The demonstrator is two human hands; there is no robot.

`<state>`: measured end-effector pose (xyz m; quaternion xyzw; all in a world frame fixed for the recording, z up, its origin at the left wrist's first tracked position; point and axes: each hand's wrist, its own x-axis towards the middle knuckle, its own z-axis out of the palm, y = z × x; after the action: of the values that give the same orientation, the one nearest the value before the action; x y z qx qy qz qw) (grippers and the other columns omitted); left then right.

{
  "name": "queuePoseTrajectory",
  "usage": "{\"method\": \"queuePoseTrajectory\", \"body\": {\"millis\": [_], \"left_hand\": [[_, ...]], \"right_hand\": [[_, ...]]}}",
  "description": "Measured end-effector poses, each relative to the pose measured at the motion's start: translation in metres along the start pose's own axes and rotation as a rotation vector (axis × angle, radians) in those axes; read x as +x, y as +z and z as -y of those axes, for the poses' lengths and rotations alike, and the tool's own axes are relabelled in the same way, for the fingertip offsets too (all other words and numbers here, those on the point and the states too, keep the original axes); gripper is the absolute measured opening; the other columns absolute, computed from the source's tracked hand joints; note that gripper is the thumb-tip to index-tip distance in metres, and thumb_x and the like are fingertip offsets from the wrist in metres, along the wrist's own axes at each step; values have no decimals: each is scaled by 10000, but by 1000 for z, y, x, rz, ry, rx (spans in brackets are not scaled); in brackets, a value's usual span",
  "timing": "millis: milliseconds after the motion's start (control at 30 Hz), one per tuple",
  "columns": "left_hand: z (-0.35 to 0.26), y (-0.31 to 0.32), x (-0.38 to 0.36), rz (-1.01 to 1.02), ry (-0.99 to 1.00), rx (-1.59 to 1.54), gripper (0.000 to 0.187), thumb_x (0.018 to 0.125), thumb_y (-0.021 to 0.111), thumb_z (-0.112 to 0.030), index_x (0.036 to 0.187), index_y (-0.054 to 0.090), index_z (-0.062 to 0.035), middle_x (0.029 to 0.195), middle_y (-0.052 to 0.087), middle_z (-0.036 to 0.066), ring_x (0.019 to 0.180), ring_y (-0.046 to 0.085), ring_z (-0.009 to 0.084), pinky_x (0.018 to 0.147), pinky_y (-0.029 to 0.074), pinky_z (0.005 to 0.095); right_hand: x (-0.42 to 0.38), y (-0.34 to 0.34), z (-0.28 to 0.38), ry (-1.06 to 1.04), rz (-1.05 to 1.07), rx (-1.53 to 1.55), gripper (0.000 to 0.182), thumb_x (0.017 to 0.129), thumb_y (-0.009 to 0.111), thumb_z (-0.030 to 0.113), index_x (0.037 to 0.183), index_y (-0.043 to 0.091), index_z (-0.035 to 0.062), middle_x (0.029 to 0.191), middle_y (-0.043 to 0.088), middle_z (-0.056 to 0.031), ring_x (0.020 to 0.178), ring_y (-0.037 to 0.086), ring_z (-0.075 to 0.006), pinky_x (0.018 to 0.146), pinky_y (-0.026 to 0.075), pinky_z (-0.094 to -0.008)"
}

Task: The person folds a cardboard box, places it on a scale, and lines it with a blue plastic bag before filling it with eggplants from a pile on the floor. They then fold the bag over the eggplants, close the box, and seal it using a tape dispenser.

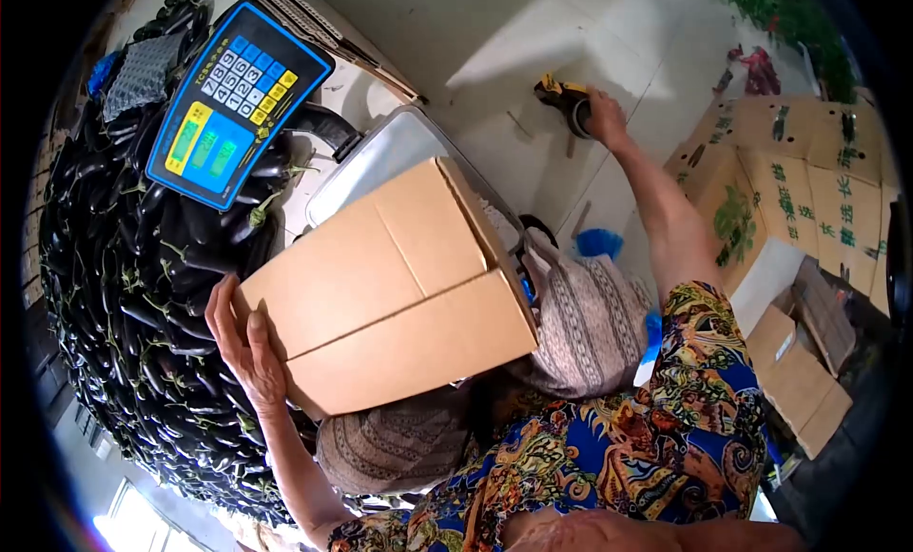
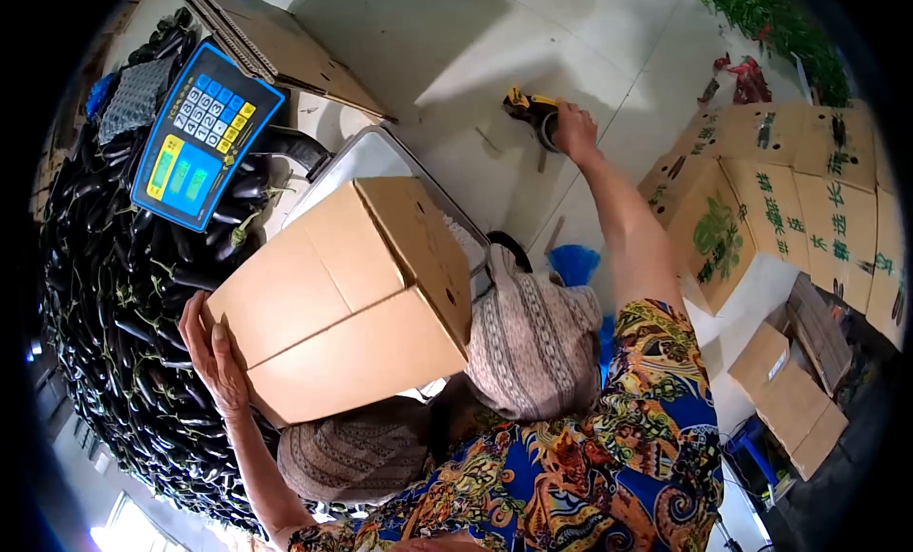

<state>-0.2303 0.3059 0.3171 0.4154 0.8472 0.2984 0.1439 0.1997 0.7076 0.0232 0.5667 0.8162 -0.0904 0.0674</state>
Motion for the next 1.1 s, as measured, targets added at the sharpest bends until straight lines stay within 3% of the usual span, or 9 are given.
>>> {"method": "queuePoseTrajectory", "body": {"millis": [100,233,300,400,533,633,733,933,1100], "left_hand": [[-3,-6,-4,4,-39,-28,500,936,586,-352,1320,537,-36,1366,469,147,1280,453,279,1076,356,409],[-5,-2,-4,4,-39,-32,521,958,535,-413,1330,527,-47,1365,481,136,1317,400,275,1121,267,408],[-2,-7,-3,7,-13,-3,469,941,564,-327,1312,543,-41,1346,491,143,1275,445,280,1088,322,403],[-2,-4,-1,-14,-17,-14,418,903,590,-182,1292,556,-33,1330,501,164,1236,486,299,1058,364,388],[2,0,-1,-39,25,-61,412,893,595,-168,1280,560,-30,1309,504,179,1217,497,315,1044,382,373],[5,7,1,-81,61,-104,383,905,591,-163,1262,566,-27,1285,513,179,1185,518,314,1014,412,367],[6,11,4,-110,108,-116,383,888,622,-201,1233,580,-40,1260,528,184,1130,555,349,966,459,392],[28,30,1,-152,200,-99,375,920,606,-228,1255,565,-63,1236,535,169,1107,558,340,946,466,389],[32,44,1,-224,263,-92,435,879,649,-272,1225,568,-21,1185,537,184,1063,559,360,922,480,405]], "right_hand": [[-12,-2,3,125,171,-86,401,737,618,95,1131,542,94,1106,624,-176,984,607,-419,869,469,-511],[-24,4,17,107,16,207,324,742,619,84,1049,519,63,988,638,-212,914,630,-410,847,488,-475],[-30,-13,17,39,-64,302,327,757,623,80,1061,508,54,959,635,-207,904,645,-376,818,509,-435],[-42,-87,57,260,39,982,294,801,606,53,1076,503,49,1041,623,-173,975,647,-296,779,524,-378],[-84,-198,123,121,-104,1753,431,865,602,56,1278,488,17,1185,600,-111,1116,602,-221,895,519,-342],[-93,-253,132,-169,298,1989,566,862,685,198,1343,467,-5,1282,576,-121,1139,591,-233,1015,460,-390],[-96,-279,153,-323,484,1897,585,806,750,233,1290,522,-6,1181,638,-119,1065,634,-233,952,507,-368],[-154,-305,212,-578,312,1639,497,789,782,252,1158,578,-11,908,671,-81,825,645,-168,789,517,-297],[-181,-311,234,-796,315,1284,636,782,805,283,1268,496,13,1058,625,-52,976,608,-146,849,511,-270]]}}
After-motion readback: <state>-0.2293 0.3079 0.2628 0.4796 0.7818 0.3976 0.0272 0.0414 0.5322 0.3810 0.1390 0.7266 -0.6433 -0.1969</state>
